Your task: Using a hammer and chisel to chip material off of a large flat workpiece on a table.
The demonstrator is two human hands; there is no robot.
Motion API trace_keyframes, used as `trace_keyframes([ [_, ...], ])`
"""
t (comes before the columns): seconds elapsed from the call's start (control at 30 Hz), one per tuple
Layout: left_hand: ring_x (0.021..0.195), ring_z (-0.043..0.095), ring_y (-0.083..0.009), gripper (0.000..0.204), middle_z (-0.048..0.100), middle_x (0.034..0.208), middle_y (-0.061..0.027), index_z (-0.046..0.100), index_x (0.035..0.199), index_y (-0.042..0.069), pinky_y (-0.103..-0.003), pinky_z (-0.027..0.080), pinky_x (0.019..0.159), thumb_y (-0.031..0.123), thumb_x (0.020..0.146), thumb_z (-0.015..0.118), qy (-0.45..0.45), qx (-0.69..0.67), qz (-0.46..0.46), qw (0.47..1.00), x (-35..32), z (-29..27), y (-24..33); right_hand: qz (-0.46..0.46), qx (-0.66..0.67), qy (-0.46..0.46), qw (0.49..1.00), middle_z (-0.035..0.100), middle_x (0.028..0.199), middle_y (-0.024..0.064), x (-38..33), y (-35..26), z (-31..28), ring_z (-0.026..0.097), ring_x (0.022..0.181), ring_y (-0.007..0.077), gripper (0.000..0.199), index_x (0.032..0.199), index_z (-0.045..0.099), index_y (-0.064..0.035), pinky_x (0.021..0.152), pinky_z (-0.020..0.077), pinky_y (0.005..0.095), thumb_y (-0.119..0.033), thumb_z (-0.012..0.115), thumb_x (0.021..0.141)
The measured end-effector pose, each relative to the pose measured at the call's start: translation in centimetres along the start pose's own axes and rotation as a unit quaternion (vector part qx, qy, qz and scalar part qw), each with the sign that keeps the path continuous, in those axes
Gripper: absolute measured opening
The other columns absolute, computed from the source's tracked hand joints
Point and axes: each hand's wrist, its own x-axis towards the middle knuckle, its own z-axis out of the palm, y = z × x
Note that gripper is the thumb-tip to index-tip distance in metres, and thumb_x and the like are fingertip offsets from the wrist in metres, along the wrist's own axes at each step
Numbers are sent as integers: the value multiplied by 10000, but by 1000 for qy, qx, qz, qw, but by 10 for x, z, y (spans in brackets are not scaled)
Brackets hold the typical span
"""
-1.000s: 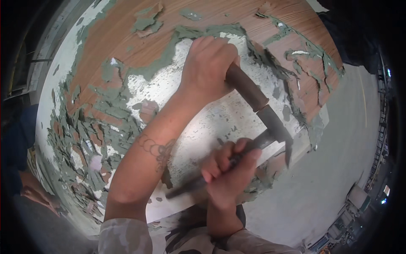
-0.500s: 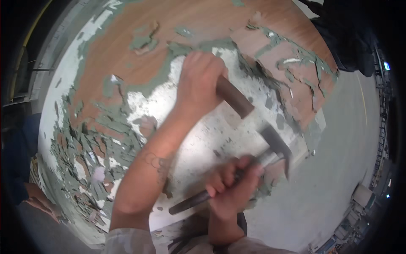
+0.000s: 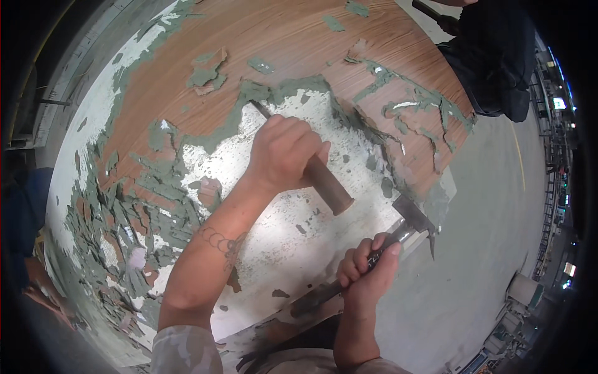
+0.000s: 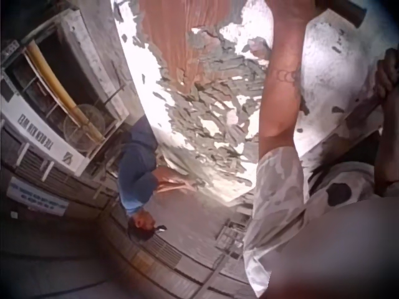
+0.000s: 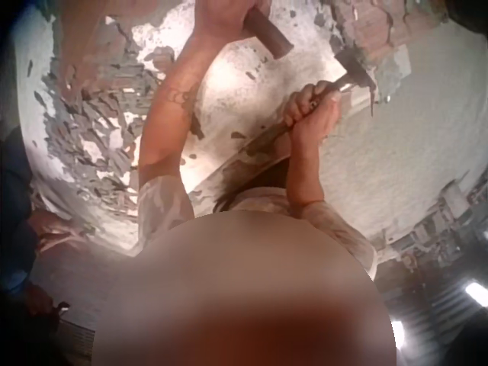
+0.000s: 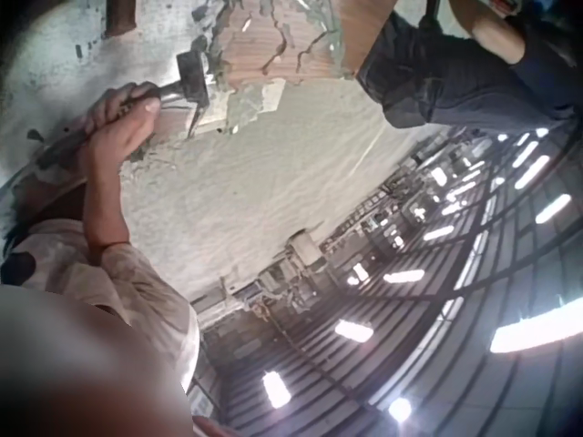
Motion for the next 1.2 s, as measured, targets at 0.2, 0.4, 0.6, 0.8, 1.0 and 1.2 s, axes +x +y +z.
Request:
trace_keyframes([
  [0.2, 629, 538, -275, 265, 507, 682, -65, 504, 701, 102, -384, 398, 608, 66, 743, 763, 18, 39, -20, 999, 4, 6, 0, 10, -17, -46, 999, 331, 617, -20, -2, -10, -10, 275, 432, 80, 443, 990, 416, -132, 349, 242, 251, -561, 381, 1096],
  [0.4, 659, 538, -283, 259, 509, 688, -75, 510, 718, 90, -387, 400, 640, 64, 765, 763, -6, 66, -18, 998, 5, 11, 1, -39, 193, 23, 980, 343, 605, -16, -34, 10, 8, 292, 423, 102, 476, 1005, 434, -134, 345, 286, 265, -598, 370, 1087],
  [0.6, 721, 550, -310, 241, 531, 735, -95, 527, 748, 77, -414, 410, 676, 64, 781, 765, -11, 78, -50, 996, 5, 14, -6, 91, 93, -94, 987, 356, 627, 25, -26, 29, 18, 330, 461, 159, 456, 990, 475, -200, 389, 349, 348, -654, 449, 1033],
  [0.8, 736, 547, -323, 227, 530, 760, -110, 540, 759, 75, -420, 418, 701, 69, 794, 764, 11, 71, -53, 996, 8, 10, -8, 95, 87, -40, 991, 365, 647, 20, -12, 30, 30, 315, 464, 137, 391, 982, 460, -181, 394, 340, 307, -563, 448, 1068],
  [1.0, 719, 521, -350, 253, 497, 746, -133, 523, 778, 32, -432, 409, 684, 34, 823, 772, 3, 63, -71, 996, 5, 12, -6, 79, -6, -119, 990, 372, 656, 11, -2, 45, 37, 348, 465, 128, 394, 982, 451, -186, 376, 326, 295, -571, 459, 1065],
  [1.2, 754, 526, -367, 239, 496, 760, -147, 523, 778, 38, -445, 410, 697, 55, 834, 755, -3, 64, -79, 995, 9, 11, -6, 92, -12, -111, 989, 376, 649, 20, -5, 34, 43, 337, 459, 120, 379, 970, 424, -161, 376, 326, 295, -521, 466, 1082],
])
